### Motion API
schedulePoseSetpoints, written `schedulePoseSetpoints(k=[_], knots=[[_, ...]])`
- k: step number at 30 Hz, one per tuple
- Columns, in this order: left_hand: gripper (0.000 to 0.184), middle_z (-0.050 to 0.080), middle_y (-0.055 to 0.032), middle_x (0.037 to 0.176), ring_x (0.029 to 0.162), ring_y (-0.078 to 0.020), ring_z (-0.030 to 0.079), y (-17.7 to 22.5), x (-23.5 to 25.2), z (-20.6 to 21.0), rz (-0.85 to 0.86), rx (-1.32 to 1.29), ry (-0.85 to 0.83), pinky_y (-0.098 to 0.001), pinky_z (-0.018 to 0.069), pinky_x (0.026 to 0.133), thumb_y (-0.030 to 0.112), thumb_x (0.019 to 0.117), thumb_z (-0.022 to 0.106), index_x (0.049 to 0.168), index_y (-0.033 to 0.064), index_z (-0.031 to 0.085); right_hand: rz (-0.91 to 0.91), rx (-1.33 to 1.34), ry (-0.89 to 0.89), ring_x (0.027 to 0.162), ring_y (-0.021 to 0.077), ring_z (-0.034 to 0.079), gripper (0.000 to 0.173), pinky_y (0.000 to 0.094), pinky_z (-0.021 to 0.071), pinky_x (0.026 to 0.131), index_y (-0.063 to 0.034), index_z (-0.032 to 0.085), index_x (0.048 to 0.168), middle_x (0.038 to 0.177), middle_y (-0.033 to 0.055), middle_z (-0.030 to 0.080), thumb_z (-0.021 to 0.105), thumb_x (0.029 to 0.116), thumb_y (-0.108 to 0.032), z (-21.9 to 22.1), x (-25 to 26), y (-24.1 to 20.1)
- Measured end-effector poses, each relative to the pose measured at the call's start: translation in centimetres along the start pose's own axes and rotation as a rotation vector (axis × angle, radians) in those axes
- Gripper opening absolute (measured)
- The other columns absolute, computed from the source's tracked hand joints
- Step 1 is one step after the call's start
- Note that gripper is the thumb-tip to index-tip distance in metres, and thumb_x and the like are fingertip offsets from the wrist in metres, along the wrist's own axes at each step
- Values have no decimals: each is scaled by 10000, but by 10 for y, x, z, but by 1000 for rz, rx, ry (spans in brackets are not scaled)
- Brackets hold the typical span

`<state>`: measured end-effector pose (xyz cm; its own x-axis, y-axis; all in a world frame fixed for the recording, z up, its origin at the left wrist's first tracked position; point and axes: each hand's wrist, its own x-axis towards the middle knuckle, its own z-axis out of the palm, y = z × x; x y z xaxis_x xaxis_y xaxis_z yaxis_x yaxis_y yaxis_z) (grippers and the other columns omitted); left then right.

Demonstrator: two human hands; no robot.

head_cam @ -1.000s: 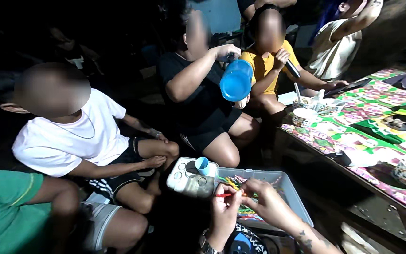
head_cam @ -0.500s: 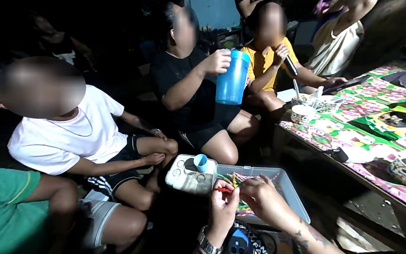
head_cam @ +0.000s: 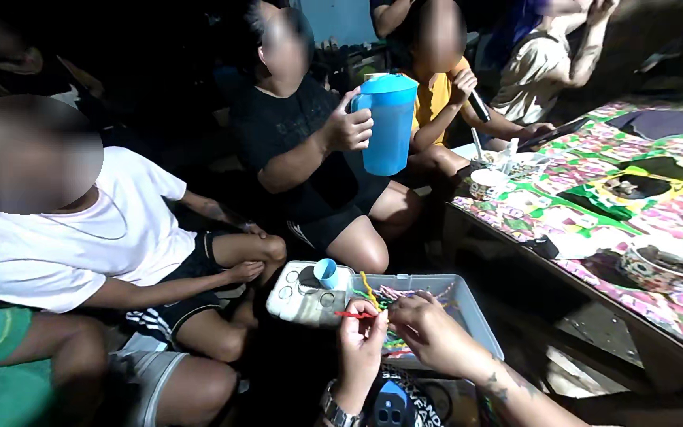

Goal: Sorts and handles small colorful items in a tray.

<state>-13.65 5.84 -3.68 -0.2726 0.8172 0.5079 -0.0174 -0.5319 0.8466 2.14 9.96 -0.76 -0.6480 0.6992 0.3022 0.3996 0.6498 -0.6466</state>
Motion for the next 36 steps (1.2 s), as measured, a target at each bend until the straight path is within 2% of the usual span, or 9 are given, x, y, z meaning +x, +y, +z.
schedulePoseSetpoints(k=[8, 14, 16, 22, 24, 27, 29, 33, 36], knots=[[157, 661, 55, 827, 733, -6, 646, 1, -3, 2, -79, 12, -75, -189, 569, 693, -57, 864, 658, 930, 67, 589, 46, 106, 158, 867, 247, 674, 195, 569, 469, 940, -45, 723, 834, 818, 85, 685, 760, 860, -235, 4, 3, 2], [140, 658, 58, 842, 733, 11, 634, 2, -2, 2, -6, 73, 6, -169, 563, 687, -54, 875, 650, 944, 56, 598, 6, 103, 22, 1074, 264, 687, 267, 643, 413, 1047, -55, 759, 1041, 1056, 95, 740, 567, 1022, -239, 1, 2, 4], [154, 650, 60, 831, 728, 9, 630, 0, -1, 2, 8, 73, 10, -168, 561, 689, -66, 873, 640, 941, 64, 590, 1, 85, 37, 1097, 266, 689, 251, 644, 404, 1059, -71, 780, 1036, 1078, 86, 752, 575, 1006, -212, 1, 2, 2], [136, 648, 42, 836, 730, 1, 632, 2, -2, 2, -31, 73, -48, -162, 557, 672, -60, 857, 647, 925, 51, 607, 52, 104, 139, 976, 250, 696, 156, 624, 403, 1041, -78, 775, 885, 907, 69, 738, 711, 907, -218, 1, 3, 3], [144, 666, 45, 856, 755, -2, 647, 3, -3, 3, -56, 68, -56, -171, 567, 695, -58, 851, 657, 942, 45, 615, 69, 126, 170, 923, 228, 688, 155, 576, 443, 996, -67, 752, 858, 865, 71, 715, 742, 881, -221, 1, 3, 3], [179, 703, 46, 904, 808, -3, 674, 4, -5, 5, -62, 65, -49, -194, 589, 757, -66, 853, 669, 1011, 10, 633, 90, 193, 219, 811, 174, 653, 161, 384, 532, 780, -44, 724, 818, 810, 69, 674, 776, 832, -196, 2, 4, 4], [181, 711, 50, 920, 823, -5, 680, 3, -5, 5, -32, 53, -32, -202, 594, 772, -60, 857, 678, 1017, 18, 642, 62, 225, 233, 810, 140, 660, 164, 321, 549, 759, -49, 729, 845, 831, 58, 689, 780, 847, -205, 2, 5, 6], [163, 691, 74, 922, 815, 7, 669, 1, -3, 2, 34, 56, 6, -181, 588, 749, -45, 882, 662, 999, 63, 627, 11, 162, 80, 1035, 250, 693, 246, 591, 478, 978, -62, 770, 1024, 1034, 93, 745, 629, 986, -260, 0, 1, 7], [153, 666, 75, 877, 763, 13, 639, 0, 0, 1, 47, 59, 12, -162, 562, 709, -41, 894, 652, 969, 86, 611, 0, 131, 46, 1080, 239, 694, 285, 600, 459, 1010, -77, 786, 1038, 1070, 80, 756, 560, 1019, -251, 0, 2, 6]])
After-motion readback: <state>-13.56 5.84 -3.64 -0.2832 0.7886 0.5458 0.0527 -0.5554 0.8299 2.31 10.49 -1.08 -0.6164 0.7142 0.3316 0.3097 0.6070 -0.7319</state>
